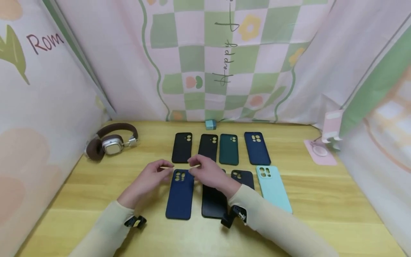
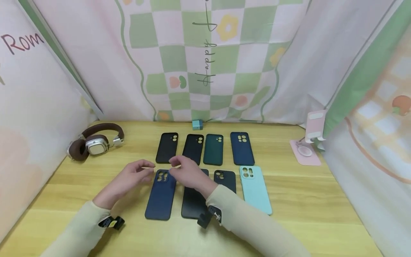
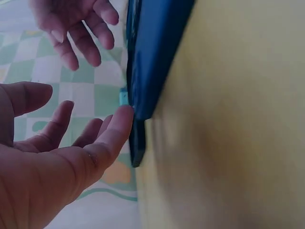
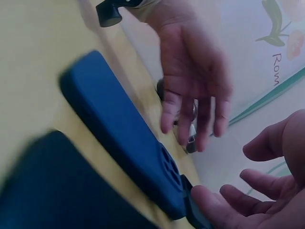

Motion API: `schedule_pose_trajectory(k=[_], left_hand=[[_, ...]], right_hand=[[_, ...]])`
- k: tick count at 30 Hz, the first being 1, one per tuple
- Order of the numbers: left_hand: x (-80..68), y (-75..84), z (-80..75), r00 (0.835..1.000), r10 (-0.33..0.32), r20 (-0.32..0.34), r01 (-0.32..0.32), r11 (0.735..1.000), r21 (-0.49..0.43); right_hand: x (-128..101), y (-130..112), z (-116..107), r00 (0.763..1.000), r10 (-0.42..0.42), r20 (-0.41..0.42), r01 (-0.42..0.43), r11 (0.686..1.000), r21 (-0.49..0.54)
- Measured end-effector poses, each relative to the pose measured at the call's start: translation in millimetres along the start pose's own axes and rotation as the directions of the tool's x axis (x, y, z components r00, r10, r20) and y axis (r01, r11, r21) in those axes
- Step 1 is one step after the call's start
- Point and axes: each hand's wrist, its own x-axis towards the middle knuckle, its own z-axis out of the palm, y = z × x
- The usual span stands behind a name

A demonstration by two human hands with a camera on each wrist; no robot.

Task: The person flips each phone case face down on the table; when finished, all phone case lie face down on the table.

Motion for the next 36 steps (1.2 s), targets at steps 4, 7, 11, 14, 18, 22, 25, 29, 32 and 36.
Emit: schedule_pose_trajectory(k=[4,7,11,14,18,22,25,29,32,36], left_hand=[[24.5,2.6,1.5,1.000,0.008,-0.026,-0.008,1.000,0.006],[42.8,2.3,0.2,0.999,-0.009,-0.032,0.008,1.000,-0.021],[60.5,-1.4,-4.6,0.997,-0.070,-0.029,0.067,0.994,-0.088],[68.7,-5.5,-7.4,0.994,-0.107,-0.017,0.105,0.989,-0.101],[75.4,-9.9,-8.4,0.993,-0.119,-0.016,0.117,0.988,-0.096],[77.7,-9.5,-8.6,0.992,-0.124,-0.025,0.121,0.988,-0.098],[78.3,-6.8,-8.7,0.992,-0.123,-0.024,0.120,0.988,-0.098],[80.7,-4.8,-10.1,0.993,-0.113,-0.028,0.110,0.990,-0.092],[83.1,-4.5,-11.5,0.993,-0.111,-0.033,0.108,0.991,-0.083],[85.7,-4.5,-12.8,0.994,-0.098,-0.042,0.095,0.993,-0.068]], right_hand=[[24.0,0.9,-3.5,0.999,-0.015,-0.034,0.014,0.999,-0.049],[43.1,2.1,-8.9,0.997,0.005,-0.077,-0.012,0.996,-0.087],[69.7,0.7,-13.5,0.990,0.049,-0.131,-0.068,0.988,-0.142],[88.7,-0.6,-12.3,0.983,0.080,-0.165,-0.109,0.978,-0.176],[109.7,-3.6,-7.5,0.977,0.090,-0.195,-0.135,0.964,-0.231],[123.0,-8.8,-4.1,0.974,0.086,-0.210,-0.144,0.948,-0.283],[127.9,-12.1,-3.4,0.972,0.080,-0.221,-0.146,0.942,-0.302],[134.5,-12.9,-2.2,0.969,0.079,-0.234,-0.152,0.939,-0.309],[139.3,-11.0,0.1,0.969,0.081,-0.234,-0.153,0.938,-0.310],[142.0,-9.2,2.4,0.965,0.063,-0.256,-0.137,0.949,-0.284]])
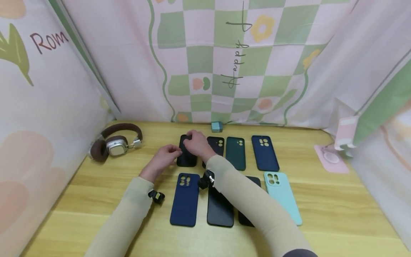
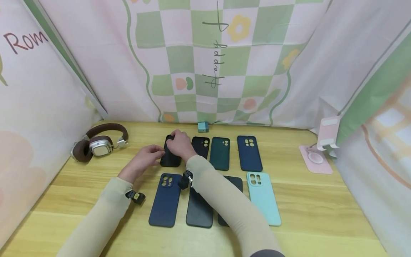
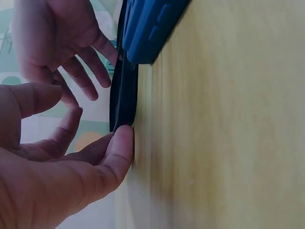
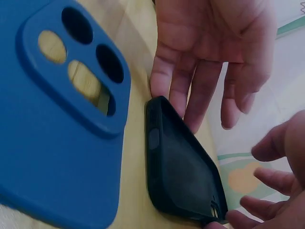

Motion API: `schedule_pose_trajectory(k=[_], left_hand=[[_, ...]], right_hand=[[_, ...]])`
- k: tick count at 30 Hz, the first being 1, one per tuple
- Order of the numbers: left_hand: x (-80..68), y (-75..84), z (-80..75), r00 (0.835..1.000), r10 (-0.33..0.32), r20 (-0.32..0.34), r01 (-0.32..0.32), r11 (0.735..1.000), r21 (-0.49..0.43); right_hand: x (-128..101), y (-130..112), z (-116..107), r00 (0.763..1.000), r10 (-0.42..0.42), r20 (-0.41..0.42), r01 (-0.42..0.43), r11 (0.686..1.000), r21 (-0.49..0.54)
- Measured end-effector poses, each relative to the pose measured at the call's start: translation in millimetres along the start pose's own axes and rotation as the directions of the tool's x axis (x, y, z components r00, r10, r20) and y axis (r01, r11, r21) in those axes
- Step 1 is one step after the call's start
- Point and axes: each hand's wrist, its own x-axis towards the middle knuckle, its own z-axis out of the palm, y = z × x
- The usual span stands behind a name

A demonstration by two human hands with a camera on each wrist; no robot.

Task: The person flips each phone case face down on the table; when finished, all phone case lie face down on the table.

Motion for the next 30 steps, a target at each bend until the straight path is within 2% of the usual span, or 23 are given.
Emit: schedule_pose_trajectory(k=[6,15,19,24,30], left_hand=[[0.3,-0.5,2.3,0.998,0.054,-0.031,-0.056,0.996,-0.067],[-8.0,4.1,4.7,0.990,0.111,-0.082,-0.127,0.968,-0.216],[-10.1,6.9,5.9,0.985,0.145,-0.090,-0.161,0.964,-0.214],[-13.9,11.4,8.2,0.982,0.179,-0.063,-0.188,0.966,-0.176],[-17.8,16.6,9.5,0.980,0.196,-0.041,-0.200,0.958,-0.204]], right_hand=[[-4.2,-2.8,-5.4,0.995,-0.017,-0.093,0.028,0.993,0.111],[-6.9,-2.5,-18.5,0.989,-0.053,-0.141,0.080,0.977,0.196],[-6.9,0.1,-22.5,0.987,-0.090,-0.131,0.115,0.973,0.200],[-9.6,1.7,-24.6,0.984,-0.134,-0.116,0.154,0.970,0.188],[-17.1,-1.5,-31.8,0.987,-0.105,-0.124,0.139,0.939,0.314]])
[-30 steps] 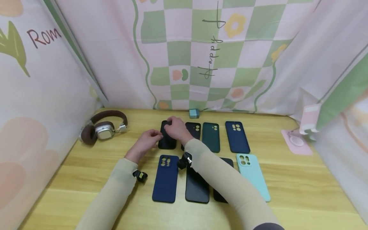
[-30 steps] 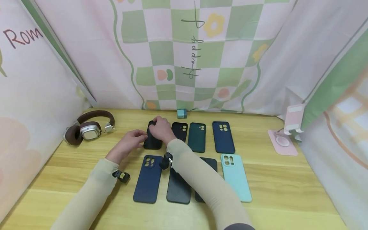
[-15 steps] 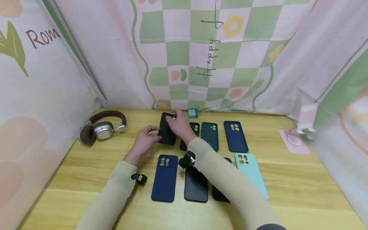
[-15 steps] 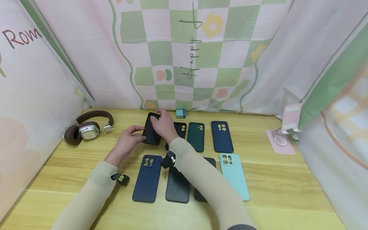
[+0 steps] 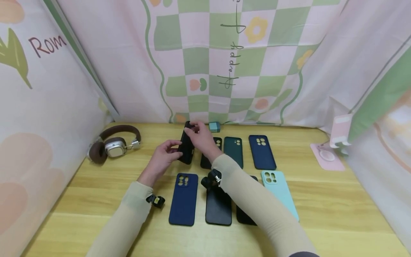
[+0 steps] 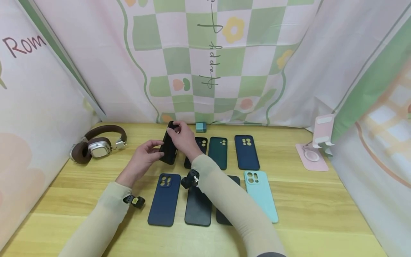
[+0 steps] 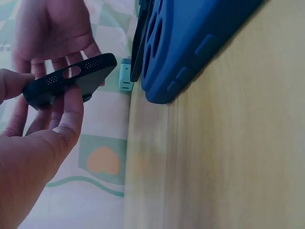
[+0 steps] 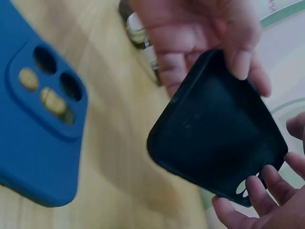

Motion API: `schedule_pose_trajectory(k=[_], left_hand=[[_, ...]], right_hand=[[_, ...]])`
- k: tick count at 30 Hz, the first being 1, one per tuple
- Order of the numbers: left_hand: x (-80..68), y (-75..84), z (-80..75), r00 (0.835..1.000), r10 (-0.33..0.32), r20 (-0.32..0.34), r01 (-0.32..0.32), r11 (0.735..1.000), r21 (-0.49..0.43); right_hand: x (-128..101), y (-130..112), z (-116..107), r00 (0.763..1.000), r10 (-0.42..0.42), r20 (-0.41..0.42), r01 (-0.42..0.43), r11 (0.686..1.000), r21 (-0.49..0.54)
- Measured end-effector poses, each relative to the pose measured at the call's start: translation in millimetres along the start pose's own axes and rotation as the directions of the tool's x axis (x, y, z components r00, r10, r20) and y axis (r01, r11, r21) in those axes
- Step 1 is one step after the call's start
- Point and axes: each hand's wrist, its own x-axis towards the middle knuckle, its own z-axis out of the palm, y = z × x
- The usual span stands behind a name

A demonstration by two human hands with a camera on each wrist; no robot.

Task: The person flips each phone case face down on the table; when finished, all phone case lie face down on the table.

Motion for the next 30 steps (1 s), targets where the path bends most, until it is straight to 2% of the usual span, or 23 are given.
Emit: schedule_pose_trajectory(k=[2,9,17,25,30], left_hand=[[-0.1,0.9,-0.3,1.000,0.012,0.006,-0.012,1.000,-0.012],[-0.8,0.6,-1.5,0.999,0.025,0.039,-0.024,1.000,-0.005],[-1.8,0.2,-1.7,0.999,0.029,0.030,-0.028,0.999,-0.030],[-2.1,-0.5,0.4,0.998,0.050,0.044,-0.047,0.997,-0.067],[-0.6,-4.5,9.2,0.996,0.051,0.077,-0.040,0.989,-0.140]], right_hand=[[-1.3,-4.6,-0.9,1.000,-0.001,-0.001,0.001,0.999,0.032],[-0.3,-5.0,2.1,1.000,-0.016,0.025,0.016,1.000,0.016],[-0.1,-0.2,4.4,0.999,-0.040,0.034,0.039,0.999,0.030],[-3.0,-4.4,6.9,1.000,-0.007,-0.006,0.007,0.999,0.042],[-7.0,-1.5,6.8,0.997,0.029,-0.072,-0.025,0.998,0.055]])
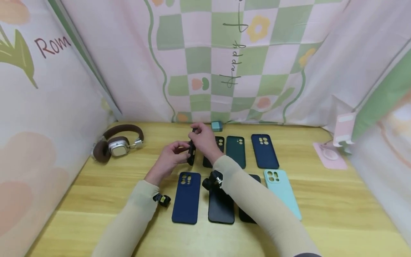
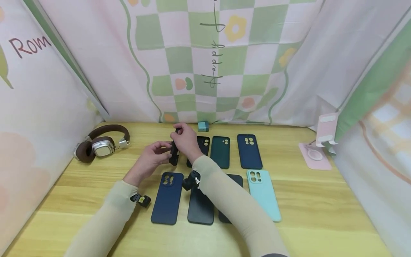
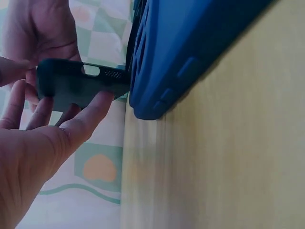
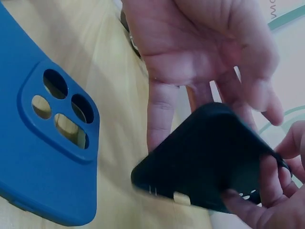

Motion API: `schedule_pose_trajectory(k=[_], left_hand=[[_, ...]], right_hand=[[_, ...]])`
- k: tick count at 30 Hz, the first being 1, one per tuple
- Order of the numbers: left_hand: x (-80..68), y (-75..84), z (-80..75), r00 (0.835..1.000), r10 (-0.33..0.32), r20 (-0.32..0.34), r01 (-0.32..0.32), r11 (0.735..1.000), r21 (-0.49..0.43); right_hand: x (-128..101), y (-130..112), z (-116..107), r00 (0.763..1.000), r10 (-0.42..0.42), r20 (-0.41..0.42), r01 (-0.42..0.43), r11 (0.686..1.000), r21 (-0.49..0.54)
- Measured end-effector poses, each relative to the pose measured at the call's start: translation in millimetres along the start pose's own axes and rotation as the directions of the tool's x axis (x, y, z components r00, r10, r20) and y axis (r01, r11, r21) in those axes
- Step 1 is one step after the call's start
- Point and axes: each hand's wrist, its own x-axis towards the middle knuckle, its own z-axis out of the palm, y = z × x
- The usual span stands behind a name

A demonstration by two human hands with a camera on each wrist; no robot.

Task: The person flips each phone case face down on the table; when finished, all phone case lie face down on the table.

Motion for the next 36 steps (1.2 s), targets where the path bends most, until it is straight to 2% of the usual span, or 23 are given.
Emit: schedule_pose_trajectory(k=[4,7,9,17,24,29,33,36], left_hand=[[5.3,-5.5,0.2,0.998,-0.036,-0.061,0.035,0.999,-0.021],[8.7,-11.6,-6.0,0.988,-0.080,-0.135,0.075,0.996,-0.040],[9.7,-14.9,-11.1,0.981,-0.110,-0.161,0.105,0.994,-0.042],[11.3,-18.0,-24.0,0.975,-0.190,-0.117,0.188,0.982,-0.023],[13.6,-17.6,-32.8,0.969,-0.221,-0.112,0.218,0.975,-0.040],[15.0,-18.0,-35.8,0.963,-0.243,-0.115,0.237,0.969,-0.067],[14.2,-15.6,-37.5,0.959,-0.246,-0.138,0.243,0.969,-0.034],[12.9,-14.3,-40.7,0.960,-0.242,-0.143,0.247,0.969,0.016]], right_hand=[[-1.3,3.0,-2.3,1.000,0.008,-0.007,-0.007,0.999,0.033],[-0.9,3.6,-1.8,1.000,0.004,0.001,-0.004,0.998,0.062],[-0.3,4.1,-0.4,1.000,0.008,0.002,-0.008,0.996,0.083],[2.7,6.1,3.2,0.999,0.034,-0.015,-0.032,0.993,0.116],[3.4,11.9,3.2,0.991,0.130,-0.025,-0.127,0.988,0.090],[5.2,21.1,5.2,0.978,0.210,-0.009,-0.210,0.977,0.030],[6.8,25.7,9.3,0.970,0.243,0.006,-0.243,0.970,-0.001],[7.4,28.0,15.9,0.971,0.237,0.029,-0.234,0.969,-0.078]])
